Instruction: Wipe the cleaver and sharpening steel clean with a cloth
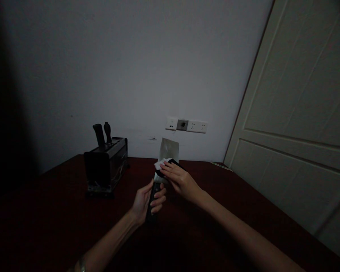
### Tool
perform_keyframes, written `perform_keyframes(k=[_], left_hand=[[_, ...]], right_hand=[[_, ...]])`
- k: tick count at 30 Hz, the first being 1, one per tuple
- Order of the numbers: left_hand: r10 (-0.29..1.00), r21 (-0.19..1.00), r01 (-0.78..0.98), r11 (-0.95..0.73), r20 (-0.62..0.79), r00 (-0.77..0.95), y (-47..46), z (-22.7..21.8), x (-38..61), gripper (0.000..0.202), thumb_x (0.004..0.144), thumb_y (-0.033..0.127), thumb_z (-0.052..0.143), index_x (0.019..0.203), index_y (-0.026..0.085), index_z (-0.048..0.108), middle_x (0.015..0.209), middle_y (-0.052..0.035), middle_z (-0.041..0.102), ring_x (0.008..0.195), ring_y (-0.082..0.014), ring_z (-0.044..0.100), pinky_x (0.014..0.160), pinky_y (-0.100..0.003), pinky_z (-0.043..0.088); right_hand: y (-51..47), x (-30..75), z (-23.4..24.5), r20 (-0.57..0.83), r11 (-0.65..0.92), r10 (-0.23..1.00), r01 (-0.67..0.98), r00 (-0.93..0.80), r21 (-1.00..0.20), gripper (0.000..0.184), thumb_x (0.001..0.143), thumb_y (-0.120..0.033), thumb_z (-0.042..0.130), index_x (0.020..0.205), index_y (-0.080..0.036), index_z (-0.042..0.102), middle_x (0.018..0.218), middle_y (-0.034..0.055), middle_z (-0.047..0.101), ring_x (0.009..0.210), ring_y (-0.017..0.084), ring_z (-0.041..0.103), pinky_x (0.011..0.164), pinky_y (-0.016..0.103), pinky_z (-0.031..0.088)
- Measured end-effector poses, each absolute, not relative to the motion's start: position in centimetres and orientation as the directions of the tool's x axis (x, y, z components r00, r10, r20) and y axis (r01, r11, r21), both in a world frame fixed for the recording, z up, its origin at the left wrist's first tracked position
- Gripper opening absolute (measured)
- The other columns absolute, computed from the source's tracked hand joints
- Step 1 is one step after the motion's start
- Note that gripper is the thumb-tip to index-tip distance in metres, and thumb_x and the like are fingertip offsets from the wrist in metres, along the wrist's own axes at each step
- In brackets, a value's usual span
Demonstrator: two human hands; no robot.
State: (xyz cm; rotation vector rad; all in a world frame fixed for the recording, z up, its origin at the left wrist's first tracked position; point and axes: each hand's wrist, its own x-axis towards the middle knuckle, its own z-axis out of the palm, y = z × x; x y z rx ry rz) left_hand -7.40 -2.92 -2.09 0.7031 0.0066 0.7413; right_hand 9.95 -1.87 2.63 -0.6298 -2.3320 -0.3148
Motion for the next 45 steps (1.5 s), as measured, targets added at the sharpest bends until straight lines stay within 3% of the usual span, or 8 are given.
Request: perform_keyframes(k=[3,9,14,20,24,32,37,45], left_hand=[[0.606,0.581,-0.613,0.535,0.242,0.758,-2.5,-2.5,-7.5,0.030,0.089,0.038,0.035,0.080,0.012,0.047,0.056,0.0059,0.031,0.035,-0.0023,0.017,0.027,-0.012,0.021],[0.590,0.569,-0.609,0.553,0.249,0.768,-2.2,-3.0,-7.6,0.027,0.087,0.036,0.040,0.078,0.011,0.046,0.054,0.0067,0.032,0.034,-0.0015,0.014,0.025,-0.011,0.018],[0.581,0.552,-0.605,0.574,0.246,0.776,-2.2,-2.9,-7.7,0.026,0.088,0.034,0.040,0.078,0.011,0.046,0.053,0.0072,0.030,0.033,-0.0016,0.014,0.025,-0.011,0.017],[0.573,0.571,-0.594,0.567,0.244,0.782,-2.0,-3.0,-7.9,0.029,0.087,0.037,0.040,0.078,0.010,0.048,0.052,0.0071,0.031,0.033,-0.0013,0.013,0.025,-0.012,0.019],[0.558,0.568,-0.585,0.579,0.247,0.792,-2.1,-2.8,-7.9,0.031,0.089,0.037,0.037,0.077,0.011,0.048,0.052,0.0069,0.031,0.032,-0.0015,0.014,0.025,-0.012,0.018],[0.596,0.533,-0.624,0.571,0.253,0.762,-2.1,-2.8,-8.0,0.030,0.091,0.034,0.032,0.076,0.011,0.047,0.052,0.0068,0.028,0.032,-0.0021,0.017,0.025,-0.012,0.016],[0.605,0.499,-0.627,0.598,0.233,0.762,-2.1,-2.7,-8.0,0.028,0.090,0.032,0.033,0.076,0.012,0.045,0.053,0.0065,0.029,0.032,-0.0024,0.022,0.025,-0.012,0.015],[0.608,0.523,-0.629,0.575,0.242,0.756,-2.1,-2.8,-8.0,0.029,0.090,0.034,0.035,0.078,0.011,0.047,0.052,0.0069,0.029,0.032,-0.0018,0.017,0.025,-0.012,0.016]], right_hand=[[-1.5,9.8,2.9,0.708,0.836,0.363,0.548,-0.606,0.040,0.044,0.083,-0.006,0.043,0.125,-0.019,0.048,0.128,0.0089,0.053,0.127,0.018,0.036,0.104,0.045,0.034],[-2.1,9.5,2.8,0.612,0.884,0.332,0.463,-0.718,0.063,0.045,0.080,-0.006,0.046,0.124,-0.018,0.049,0.128,0.0084,0.053,0.126,0.018,0.037,0.104,0.043,0.033],[-0.9,10.4,3.9,0.666,0.839,0.388,0.543,-0.638,0.031,0.041,0.082,-0.008,0.045,0.119,-0.021,0.053,0.124,0.0077,0.057,0.125,0.018,0.039,0.103,0.044,0.033],[-2.6,9.9,3.3,0.569,0.887,0.351,0.459,-0.744,0.053,0.045,0.079,-0.005,0.044,0.122,-0.017,0.051,0.128,0.0076,0.053,0.126,0.017,0.037,0.106,0.042,0.031],[-2.6,11.0,3.5,0.618,0.871,0.363,0.489,-0.697,0.040,0.042,0.081,-0.004,0.042,0.119,-0.017,0.053,0.126,0.0085,0.055,0.126,0.017,0.038,0.104,0.044,0.032],[-3.3,12.0,2.9,0.560,0.898,0.352,0.438,-0.750,0.023,0.048,0.079,-0.001,0.043,0.123,-0.019,0.049,0.127,0.0080,0.053,0.126,0.016,0.037,0.105,0.045,0.032],[-2.5,13.1,3.2,0.613,0.864,0.400,0.503,-0.681,-0.006,0.051,0.078,0.001,0.040,0.122,-0.021,0.050,0.128,0.0072,0.053,0.126,0.017,0.037,0.104,0.047,0.033],[-3.5,13.0,2.9,0.545,0.887,0.381,0.462,-0.747,0.014,0.051,0.075,0.002,0.043,0.122,-0.018,0.050,0.128,0.0081,0.053,0.126,0.017,0.038,0.105,0.045,0.032]])
